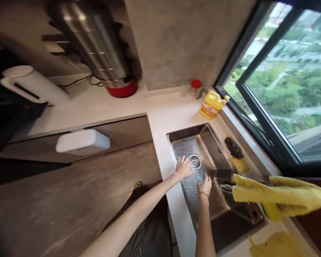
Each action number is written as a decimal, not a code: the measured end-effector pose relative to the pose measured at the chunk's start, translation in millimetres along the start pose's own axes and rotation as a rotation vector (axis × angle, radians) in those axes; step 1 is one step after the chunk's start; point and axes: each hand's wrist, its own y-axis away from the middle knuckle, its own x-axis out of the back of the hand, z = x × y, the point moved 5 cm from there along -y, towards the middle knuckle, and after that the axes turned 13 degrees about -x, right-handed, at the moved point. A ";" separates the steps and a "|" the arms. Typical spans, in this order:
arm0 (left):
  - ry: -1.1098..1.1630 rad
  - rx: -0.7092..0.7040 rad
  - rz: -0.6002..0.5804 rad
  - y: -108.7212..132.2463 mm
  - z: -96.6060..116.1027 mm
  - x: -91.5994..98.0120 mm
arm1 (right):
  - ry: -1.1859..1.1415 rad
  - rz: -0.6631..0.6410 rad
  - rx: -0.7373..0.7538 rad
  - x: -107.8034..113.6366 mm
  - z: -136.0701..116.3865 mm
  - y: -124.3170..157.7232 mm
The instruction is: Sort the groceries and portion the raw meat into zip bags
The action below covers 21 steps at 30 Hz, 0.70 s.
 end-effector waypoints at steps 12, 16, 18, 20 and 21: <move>-0.399 -0.467 0.556 194.9 -39.7 411.6 | 0.786 -0.682 0.846 -372.3 -88.3 254.0; -0.418 -0.401 0.878 360.4 -76.2 592.4 | 0.637 -1.436 0.906 -536.0 -71.4 486.6; -0.259 -0.478 1.032 439.6 -90.2 663.9 | 0.600 -1.774 0.734 -589.6 -60.9 585.8; 0.032 -0.602 1.140 511.6 -111.0 726.6 | 0.606 -1.982 0.509 -633.0 -54.8 654.1; 0.188 -0.633 1.209 545.9 -127.2 755.8 | 0.607 -2.020 0.429 -652.6 -54.2 676.1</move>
